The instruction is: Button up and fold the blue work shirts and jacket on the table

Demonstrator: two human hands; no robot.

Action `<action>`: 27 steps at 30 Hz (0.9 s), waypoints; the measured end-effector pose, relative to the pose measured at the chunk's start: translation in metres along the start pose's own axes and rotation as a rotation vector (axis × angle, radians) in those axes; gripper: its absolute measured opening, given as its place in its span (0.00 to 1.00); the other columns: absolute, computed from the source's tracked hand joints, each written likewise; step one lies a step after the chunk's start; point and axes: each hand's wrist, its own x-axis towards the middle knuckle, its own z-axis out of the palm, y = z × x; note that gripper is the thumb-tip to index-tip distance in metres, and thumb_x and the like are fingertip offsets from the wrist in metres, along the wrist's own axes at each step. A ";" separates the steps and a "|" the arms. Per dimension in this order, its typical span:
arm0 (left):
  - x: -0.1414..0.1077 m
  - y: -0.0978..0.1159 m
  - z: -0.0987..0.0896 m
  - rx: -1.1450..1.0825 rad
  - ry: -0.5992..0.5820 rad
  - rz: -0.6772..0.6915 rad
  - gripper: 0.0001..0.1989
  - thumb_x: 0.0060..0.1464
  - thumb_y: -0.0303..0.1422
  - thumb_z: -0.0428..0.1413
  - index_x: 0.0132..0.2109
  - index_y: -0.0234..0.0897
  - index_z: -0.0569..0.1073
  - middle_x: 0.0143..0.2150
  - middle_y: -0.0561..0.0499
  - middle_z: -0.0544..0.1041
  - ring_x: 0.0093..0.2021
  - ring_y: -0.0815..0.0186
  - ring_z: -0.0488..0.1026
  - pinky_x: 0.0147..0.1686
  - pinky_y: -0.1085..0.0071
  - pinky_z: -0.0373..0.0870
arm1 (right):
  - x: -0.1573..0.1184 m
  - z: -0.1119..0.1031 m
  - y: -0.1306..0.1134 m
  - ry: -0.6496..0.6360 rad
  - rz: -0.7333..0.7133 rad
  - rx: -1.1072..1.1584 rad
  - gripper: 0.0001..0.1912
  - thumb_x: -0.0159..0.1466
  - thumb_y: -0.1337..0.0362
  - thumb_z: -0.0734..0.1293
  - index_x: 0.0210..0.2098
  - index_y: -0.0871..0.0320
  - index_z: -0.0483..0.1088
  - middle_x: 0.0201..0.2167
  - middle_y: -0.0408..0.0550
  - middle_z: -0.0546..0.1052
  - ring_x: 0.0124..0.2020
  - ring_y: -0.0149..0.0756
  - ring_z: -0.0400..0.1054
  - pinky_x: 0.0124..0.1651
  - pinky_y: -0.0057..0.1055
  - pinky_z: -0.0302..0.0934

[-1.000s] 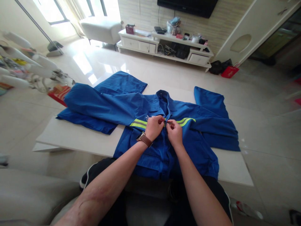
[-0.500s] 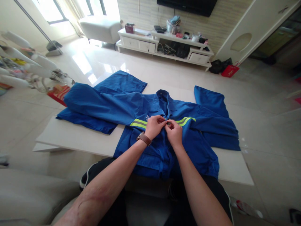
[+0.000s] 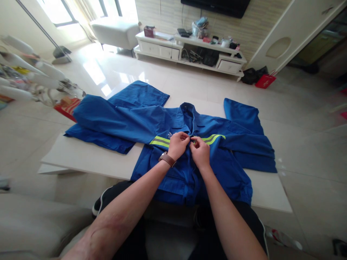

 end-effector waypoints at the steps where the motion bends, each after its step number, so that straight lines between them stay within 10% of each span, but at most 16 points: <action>1: 0.001 -0.002 0.001 -0.027 0.003 -0.010 0.02 0.53 0.26 0.60 0.32 0.35 0.78 0.31 0.48 0.81 0.33 0.66 0.78 0.35 0.72 0.74 | 0.000 0.000 0.000 -0.002 -0.005 -0.011 0.14 0.61 0.60 0.64 0.41 0.57 0.78 0.22 0.40 0.70 0.25 0.34 0.64 0.33 0.31 0.56; 27: -0.001 0.003 0.009 -0.511 0.069 -0.281 0.18 0.43 0.27 0.63 0.34 0.41 0.59 0.24 0.63 0.66 0.23 0.76 0.65 0.29 0.78 0.64 | -0.003 0.000 -0.002 0.006 0.004 -0.102 0.20 0.64 0.60 0.62 0.52 0.56 0.76 0.28 0.45 0.76 0.29 0.38 0.67 0.38 0.34 0.63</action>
